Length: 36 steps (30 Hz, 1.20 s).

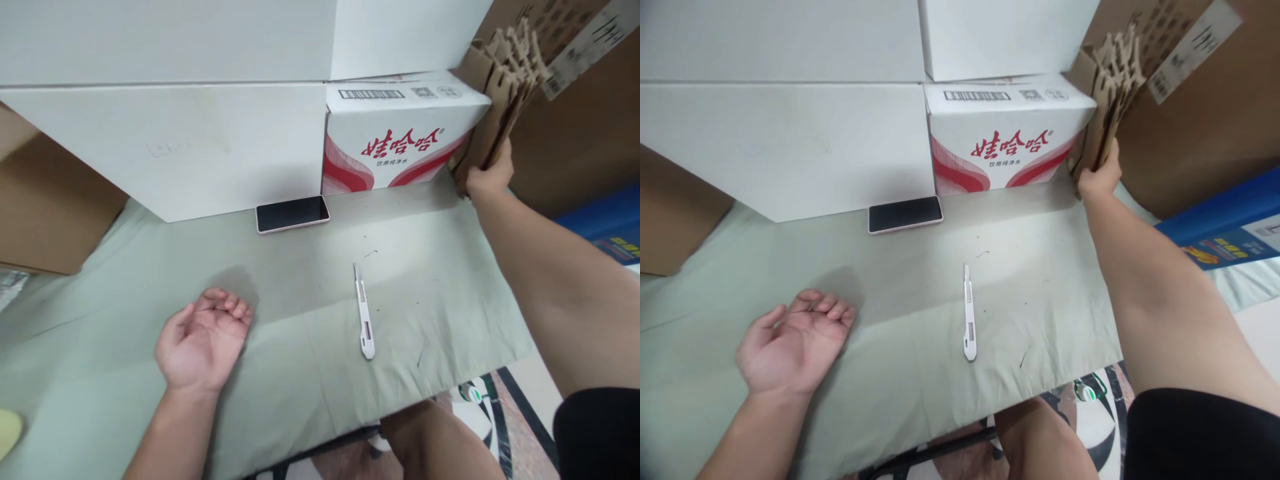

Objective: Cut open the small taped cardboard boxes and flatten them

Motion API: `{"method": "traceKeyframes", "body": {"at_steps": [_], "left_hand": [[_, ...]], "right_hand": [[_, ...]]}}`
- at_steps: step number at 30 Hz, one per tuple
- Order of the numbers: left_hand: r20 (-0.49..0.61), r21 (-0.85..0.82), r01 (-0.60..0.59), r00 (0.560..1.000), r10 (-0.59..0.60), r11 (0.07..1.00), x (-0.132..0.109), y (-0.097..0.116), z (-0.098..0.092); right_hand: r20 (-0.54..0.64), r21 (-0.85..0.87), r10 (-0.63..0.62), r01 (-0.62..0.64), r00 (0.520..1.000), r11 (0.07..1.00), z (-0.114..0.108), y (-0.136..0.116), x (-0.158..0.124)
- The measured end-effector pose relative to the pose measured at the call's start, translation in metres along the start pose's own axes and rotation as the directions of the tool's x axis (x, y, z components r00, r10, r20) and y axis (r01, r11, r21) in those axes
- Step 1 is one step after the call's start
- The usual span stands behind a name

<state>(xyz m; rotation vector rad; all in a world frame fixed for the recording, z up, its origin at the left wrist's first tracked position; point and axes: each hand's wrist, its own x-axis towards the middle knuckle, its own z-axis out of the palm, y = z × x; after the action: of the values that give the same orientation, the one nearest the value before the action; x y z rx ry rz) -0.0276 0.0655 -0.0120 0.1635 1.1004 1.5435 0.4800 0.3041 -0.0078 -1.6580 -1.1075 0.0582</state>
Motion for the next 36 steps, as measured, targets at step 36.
{"method": "traceKeyframes", "body": {"at_steps": [36], "left_hand": [[0.292, -0.362, -0.13, 0.925, 0.245, 0.923, -0.056, 0.088, -0.08]], "right_hand": [[0.702, 0.423, -0.712, 0.816, -0.021, 0.393, 0.17, -0.478, -0.387]]}}
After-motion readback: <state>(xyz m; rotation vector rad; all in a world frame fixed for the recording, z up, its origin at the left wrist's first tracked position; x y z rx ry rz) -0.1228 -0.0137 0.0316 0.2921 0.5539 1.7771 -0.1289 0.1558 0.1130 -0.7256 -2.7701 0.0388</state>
